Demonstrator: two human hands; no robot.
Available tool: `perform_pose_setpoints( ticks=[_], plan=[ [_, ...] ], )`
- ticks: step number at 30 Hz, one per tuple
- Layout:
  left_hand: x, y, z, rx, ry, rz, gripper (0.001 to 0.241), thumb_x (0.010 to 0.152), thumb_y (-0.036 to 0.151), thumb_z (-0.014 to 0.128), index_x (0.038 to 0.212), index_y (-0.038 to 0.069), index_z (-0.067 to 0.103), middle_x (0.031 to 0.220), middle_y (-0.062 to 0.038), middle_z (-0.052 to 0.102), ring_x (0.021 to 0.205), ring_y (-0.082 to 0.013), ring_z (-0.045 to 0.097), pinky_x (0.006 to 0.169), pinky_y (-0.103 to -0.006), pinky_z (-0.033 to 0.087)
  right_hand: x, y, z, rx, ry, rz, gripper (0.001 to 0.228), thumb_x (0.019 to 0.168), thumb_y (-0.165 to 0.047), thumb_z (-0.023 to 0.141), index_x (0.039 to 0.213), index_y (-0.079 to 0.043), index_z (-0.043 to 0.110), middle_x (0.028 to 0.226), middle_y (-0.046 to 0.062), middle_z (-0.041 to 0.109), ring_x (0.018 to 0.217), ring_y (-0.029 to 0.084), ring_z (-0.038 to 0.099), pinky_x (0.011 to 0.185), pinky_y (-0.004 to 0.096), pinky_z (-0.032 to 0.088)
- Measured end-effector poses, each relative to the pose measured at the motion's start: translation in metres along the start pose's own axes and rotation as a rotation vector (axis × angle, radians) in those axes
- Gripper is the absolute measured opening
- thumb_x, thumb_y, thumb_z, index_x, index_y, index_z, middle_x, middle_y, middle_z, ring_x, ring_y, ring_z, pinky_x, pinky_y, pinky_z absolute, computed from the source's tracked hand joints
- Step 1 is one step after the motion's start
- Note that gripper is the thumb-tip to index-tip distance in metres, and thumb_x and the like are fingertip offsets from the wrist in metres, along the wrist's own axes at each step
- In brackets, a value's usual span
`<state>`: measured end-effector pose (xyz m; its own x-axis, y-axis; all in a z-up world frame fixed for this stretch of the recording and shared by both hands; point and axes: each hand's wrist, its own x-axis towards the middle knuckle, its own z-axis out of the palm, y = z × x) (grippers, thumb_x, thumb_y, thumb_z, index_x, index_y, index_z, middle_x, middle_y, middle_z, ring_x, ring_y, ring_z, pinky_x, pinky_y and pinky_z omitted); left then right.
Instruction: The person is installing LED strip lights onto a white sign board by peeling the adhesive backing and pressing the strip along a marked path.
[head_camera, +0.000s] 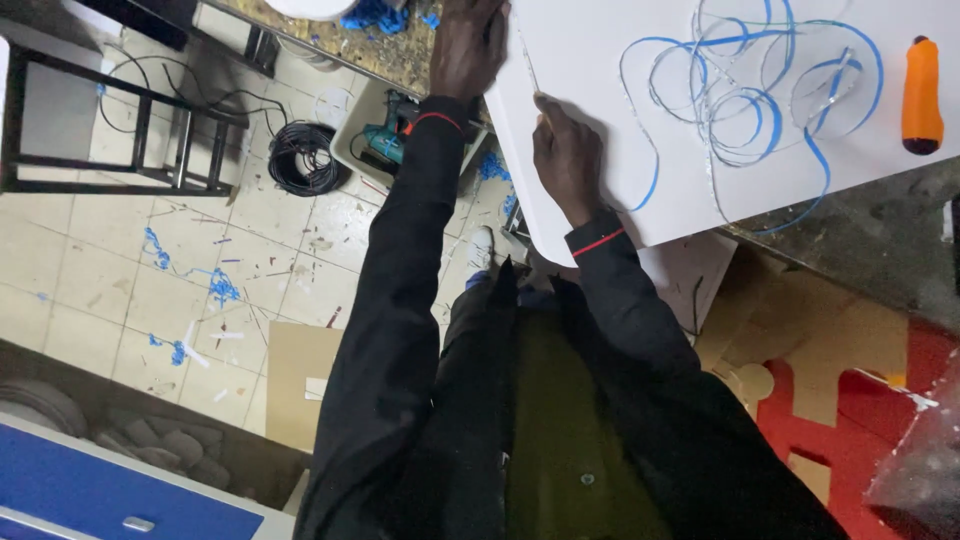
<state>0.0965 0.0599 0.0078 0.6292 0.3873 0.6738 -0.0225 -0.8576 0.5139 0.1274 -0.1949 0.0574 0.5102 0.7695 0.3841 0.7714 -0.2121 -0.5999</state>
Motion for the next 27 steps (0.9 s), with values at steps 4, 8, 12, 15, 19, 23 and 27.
perform_pose_setpoints(
  ticks=[4,8,12,15,19,23,27],
  plan=[
    [0.0,0.005,-0.005,-0.036,-0.03,-0.029,0.029,0.113,0.013,0.059,0.136,0.011,0.075,0.131,-0.023,0.074,0.118,-0.047,0.069,0.098,-0.0552,0.057,-0.011,-0.006,0.0,-0.048,0.012,0.036,0.031,0.115,-0.003,0.062,0.142,0.001,0.075,0.129,0.022,0.085,0.107,0.04,0.084,0.084,0.049,0.066],
    [-0.002,-0.003,0.002,-0.016,0.003,-0.021,0.019,0.108,0.013,0.058,0.121,0.01,0.072,0.106,-0.023,0.071,0.094,-0.0472,0.068,0.074,-0.0536,0.051,-0.013,-0.004,0.003,-0.083,0.067,-0.011,0.032,0.113,0.0,0.064,0.142,-0.001,0.078,0.125,0.021,0.087,0.101,0.04,0.085,0.076,0.049,0.064],
    [-0.004,0.0,0.002,-0.008,0.0,-0.019,0.028,0.114,0.016,0.054,0.135,0.013,0.072,0.126,-0.022,0.074,0.109,-0.0452,0.072,0.084,-0.054,0.058,-0.014,-0.006,0.003,-0.109,0.066,-0.029,0.031,0.11,0.002,0.065,0.138,0.0,0.079,0.122,0.021,0.087,0.097,0.038,0.085,0.075,0.048,0.063],
    [-0.005,0.005,0.002,-0.001,0.021,-0.011,0.026,0.116,0.019,0.055,0.135,0.013,0.072,0.128,-0.021,0.074,0.109,-0.0449,0.071,0.085,-0.0536,0.059,-0.016,-0.005,0.001,-0.076,0.045,-0.031,0.031,0.109,0.002,0.064,0.138,0.003,0.078,0.122,0.024,0.086,0.099,0.041,0.085,0.077,0.048,0.065],
    [0.004,0.011,-0.005,-0.01,0.018,0.002,0.024,0.115,0.015,0.057,0.131,0.01,0.074,0.13,-0.021,0.072,0.113,-0.0461,0.07,0.088,-0.0564,0.06,-0.013,0.004,0.006,-0.106,0.031,-0.019,0.034,0.106,0.004,0.066,0.138,0.005,0.078,0.129,0.024,0.085,0.113,0.04,0.084,0.09,0.048,0.068],
    [0.001,0.018,-0.007,-0.032,0.002,-0.058,0.027,0.112,0.012,0.058,0.133,0.012,0.075,0.136,-0.02,0.071,0.119,-0.0451,0.069,0.089,-0.0572,0.063,-0.016,0.005,0.006,-0.131,0.017,-0.024,0.033,0.107,0.003,0.068,0.138,0.004,0.078,0.124,0.024,0.086,0.104,0.041,0.085,0.081,0.049,0.068],
    [-0.003,0.009,-0.003,-0.011,0.0,-0.044,0.026,0.117,0.02,0.056,0.133,0.013,0.075,0.138,-0.018,0.07,0.119,-0.0452,0.069,0.09,-0.0581,0.062,-0.011,0.002,-0.001,-0.127,-0.007,-0.034,0.032,0.107,0.003,0.068,0.137,0.006,0.079,0.125,0.025,0.086,0.105,0.041,0.085,0.082,0.049,0.068]
  ],
)
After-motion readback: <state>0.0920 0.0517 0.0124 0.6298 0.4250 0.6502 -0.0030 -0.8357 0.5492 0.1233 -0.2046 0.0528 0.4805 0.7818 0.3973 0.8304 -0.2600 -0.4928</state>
